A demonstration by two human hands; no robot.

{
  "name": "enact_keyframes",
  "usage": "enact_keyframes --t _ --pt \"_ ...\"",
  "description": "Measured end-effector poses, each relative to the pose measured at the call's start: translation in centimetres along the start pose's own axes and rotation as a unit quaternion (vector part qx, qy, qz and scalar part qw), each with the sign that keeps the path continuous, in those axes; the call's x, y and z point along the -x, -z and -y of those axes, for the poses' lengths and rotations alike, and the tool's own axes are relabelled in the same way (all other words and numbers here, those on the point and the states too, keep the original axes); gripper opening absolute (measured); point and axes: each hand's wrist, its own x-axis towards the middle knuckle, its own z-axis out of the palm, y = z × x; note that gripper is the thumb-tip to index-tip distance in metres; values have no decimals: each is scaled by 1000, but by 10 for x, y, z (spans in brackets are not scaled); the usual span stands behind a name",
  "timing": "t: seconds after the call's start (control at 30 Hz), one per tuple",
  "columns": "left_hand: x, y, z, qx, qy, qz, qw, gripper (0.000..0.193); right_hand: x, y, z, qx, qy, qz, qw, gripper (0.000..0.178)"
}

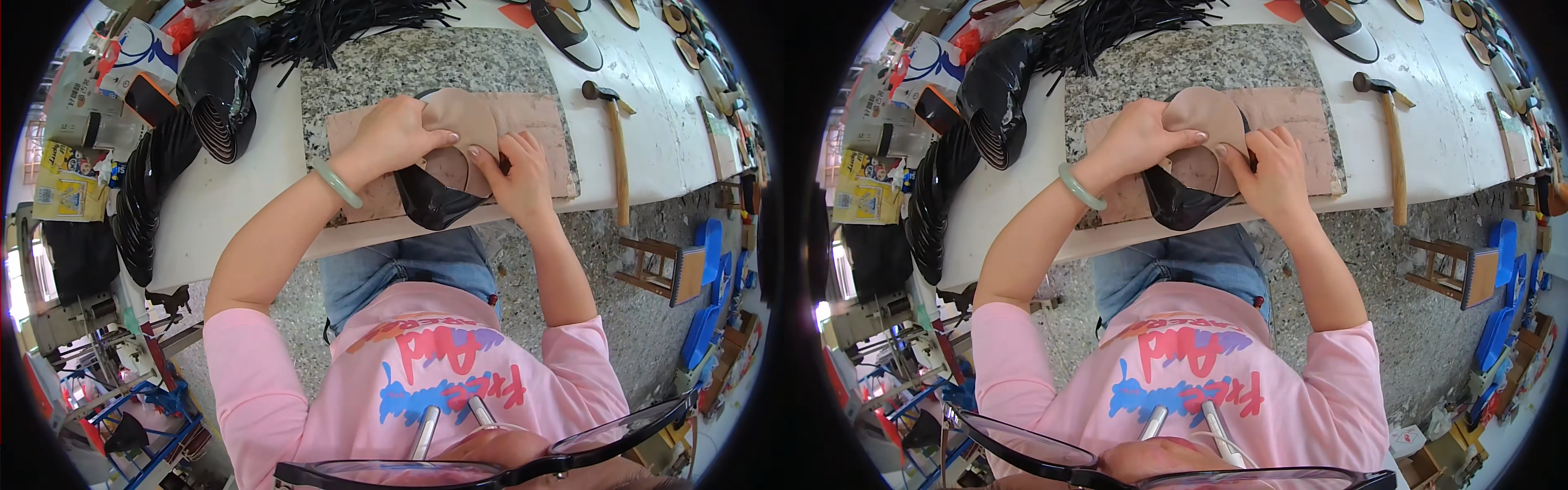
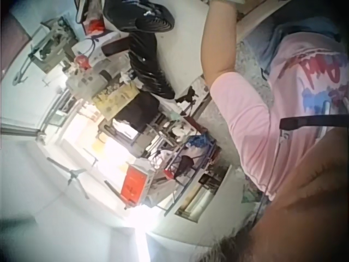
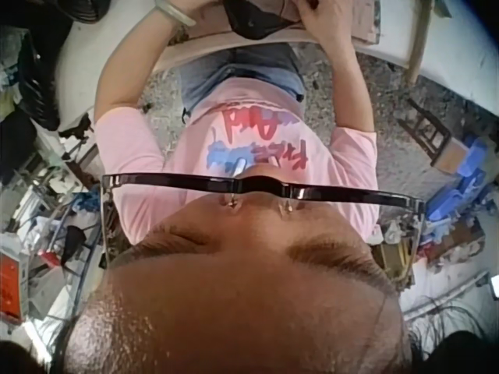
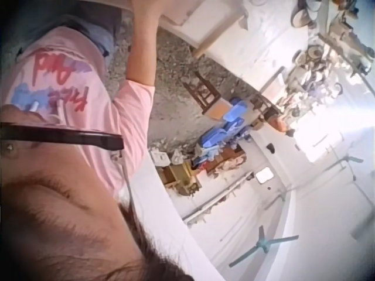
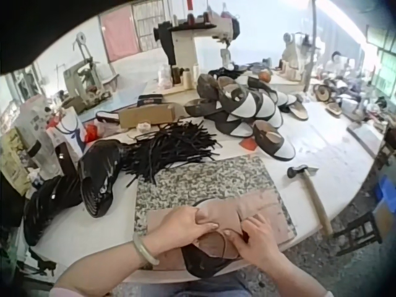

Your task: The person selects shoe components from a pile, moves to a workstation, and attaches shoe uppers to insoles by hand and with a hammer.

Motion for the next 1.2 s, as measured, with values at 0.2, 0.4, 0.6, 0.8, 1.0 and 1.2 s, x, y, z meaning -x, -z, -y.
enact_keyframes --t 0.2,0.4,0.6,0.8,1.0,1.2 --pt "4 3 -12 -34 12 3 999 47 0 -2 -1 23 -3 12 1000 30" --pt "5 1 -19 -90 5 -13 996 46 3 -4 0 77 8 12 997 24" --pt "-3 3 -12 -115 -14 -19 993 47 1 7 0 72 70 -93 991 25" --pt "-7 22 -18 -214 17 51 975 47 -1 32 -22 74 267 230 933 43" --pt "-7 27 -12 -154 -4 72 986 44 -23 24 -20 126 283 201 929 42" --pt "6 32 -25 -241 22 55 969 39 -51 15 -30 137 314 143 928 40"
